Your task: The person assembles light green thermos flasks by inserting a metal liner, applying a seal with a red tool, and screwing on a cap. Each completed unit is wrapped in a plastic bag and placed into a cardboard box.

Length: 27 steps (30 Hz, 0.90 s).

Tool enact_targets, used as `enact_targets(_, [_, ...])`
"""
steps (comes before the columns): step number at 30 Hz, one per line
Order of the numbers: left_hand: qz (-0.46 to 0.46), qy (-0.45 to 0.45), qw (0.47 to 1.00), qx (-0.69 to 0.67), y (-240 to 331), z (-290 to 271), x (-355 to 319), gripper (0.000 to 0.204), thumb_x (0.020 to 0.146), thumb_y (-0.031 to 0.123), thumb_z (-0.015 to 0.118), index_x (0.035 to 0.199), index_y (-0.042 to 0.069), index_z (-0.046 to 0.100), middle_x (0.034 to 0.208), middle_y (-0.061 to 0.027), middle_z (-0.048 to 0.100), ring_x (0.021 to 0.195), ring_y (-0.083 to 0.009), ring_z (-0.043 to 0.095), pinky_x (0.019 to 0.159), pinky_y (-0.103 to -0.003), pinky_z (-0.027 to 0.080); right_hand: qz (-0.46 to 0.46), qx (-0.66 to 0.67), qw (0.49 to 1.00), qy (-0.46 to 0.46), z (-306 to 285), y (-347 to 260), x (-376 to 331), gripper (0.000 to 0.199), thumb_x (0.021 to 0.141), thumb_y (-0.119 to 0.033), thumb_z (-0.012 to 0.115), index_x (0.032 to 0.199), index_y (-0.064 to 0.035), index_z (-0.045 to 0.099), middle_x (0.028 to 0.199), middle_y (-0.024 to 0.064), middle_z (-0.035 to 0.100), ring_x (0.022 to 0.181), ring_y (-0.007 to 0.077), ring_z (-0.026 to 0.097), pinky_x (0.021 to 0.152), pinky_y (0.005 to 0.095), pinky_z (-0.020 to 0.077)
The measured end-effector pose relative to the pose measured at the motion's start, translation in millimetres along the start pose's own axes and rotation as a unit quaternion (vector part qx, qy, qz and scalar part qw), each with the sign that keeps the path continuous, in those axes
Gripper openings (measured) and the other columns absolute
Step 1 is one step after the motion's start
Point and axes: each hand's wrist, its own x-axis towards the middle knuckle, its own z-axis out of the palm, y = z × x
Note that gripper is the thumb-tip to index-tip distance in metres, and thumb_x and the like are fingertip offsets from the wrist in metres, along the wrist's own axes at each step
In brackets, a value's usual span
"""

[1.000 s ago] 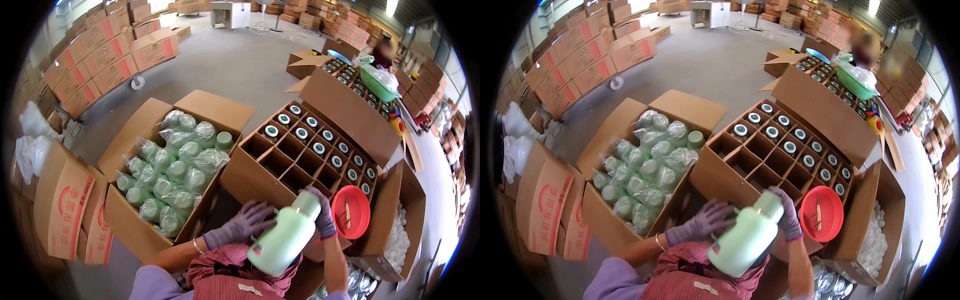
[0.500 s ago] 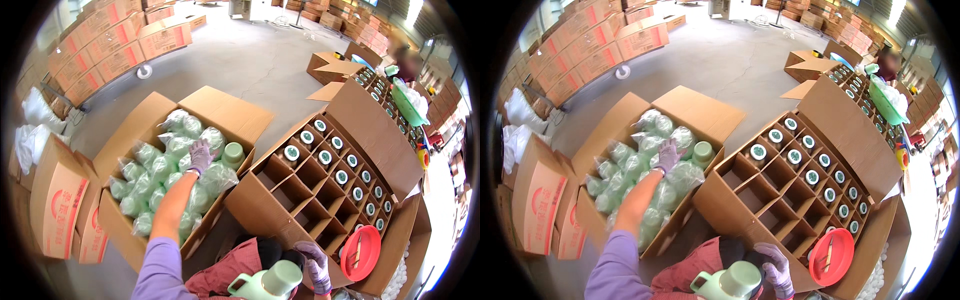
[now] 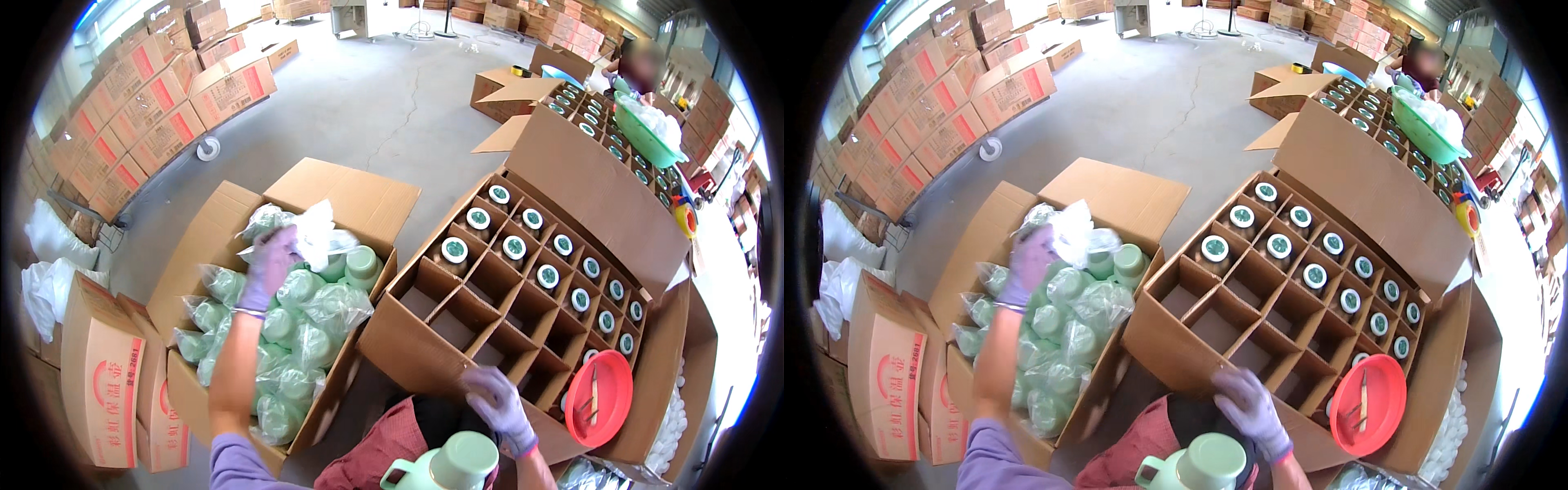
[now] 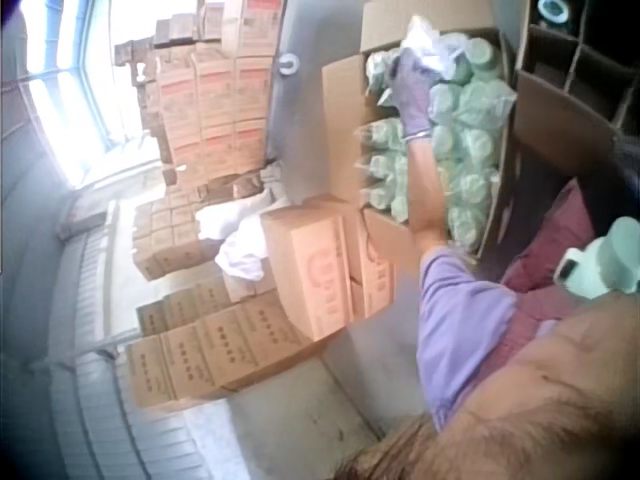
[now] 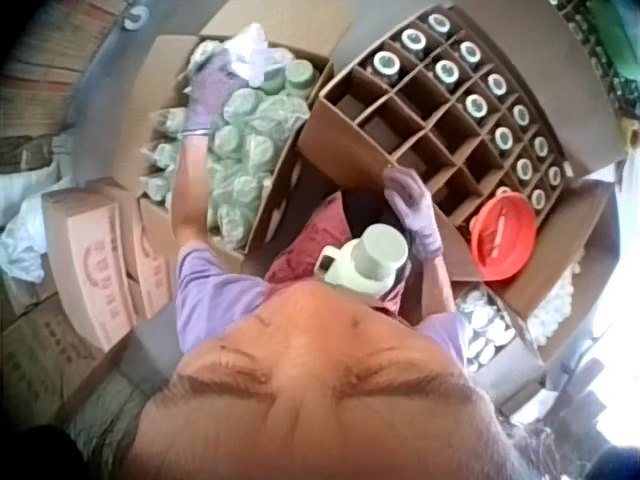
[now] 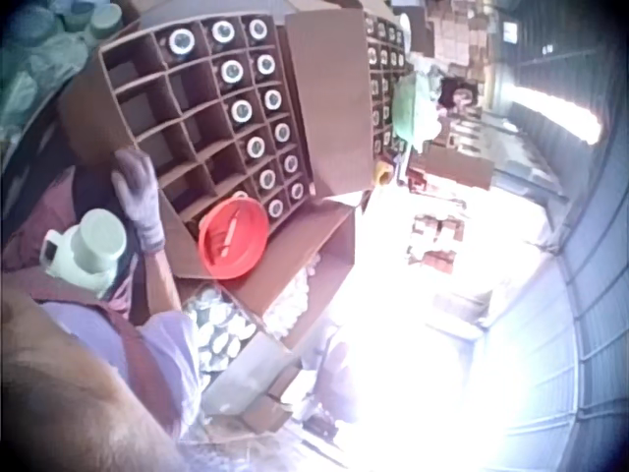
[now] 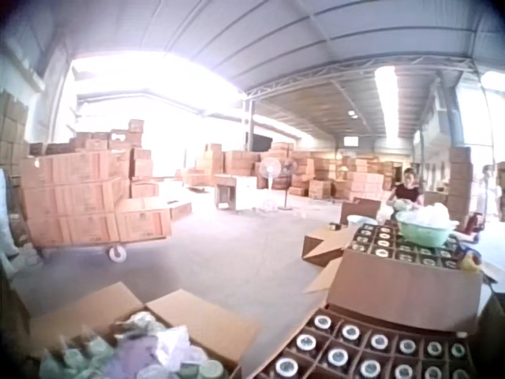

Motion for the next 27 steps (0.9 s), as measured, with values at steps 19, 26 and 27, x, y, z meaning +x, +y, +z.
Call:
enact_targets(19, [0.320,-0.031,0.878,0.356,-8,79,-203,0.064,0.094,0.028,0.067,0.141,-0.005,0.039,0.139,-0.0205,0.047,0.125,-0.0322,0.051,0.107,-0.042,0.040,0.037,0.256,0.957,0.127,62,-17,110,0.028,0.082,0.002,0.059,0.109,0.0026,0.064,0.095,0.0040,0.068,0.083,0.0098,0.060,0.073,0.0257,0.0499])
enact_targets(26, [0.258,-0.099,0.923,0.267,-133,58,-225,0.041,0.091,0.009,0.058,0.129,-0.006,0.054,0.120,-0.0145,0.065,0.108,-0.0260,0.064,0.098,-0.036,0.050,-0.054,-0.198,0.946,0.251,32,-16,-5,0.026,0.076,-0.002,0.067,0.101,-0.0067,0.062,0.087,0.0140,0.066,0.082,0.0380,0.063,0.073,0.0392,0.0514])
enact_targets(27, [0.246,-0.136,0.924,0.259,-132,66,-238,0.038,0.090,0.009,0.056,0.126,-0.005,0.057,0.119,-0.0135,0.066,0.108,-0.0247,0.064,0.097,-0.035,0.050,-0.009,-0.261,0.926,0.273,18,5,-27,0.023,0.078,-0.003,0.066,0.100,-0.0046,0.061,0.089,0.0142,0.063,0.083,0.0361,0.061,0.074,0.0416,0.0501])
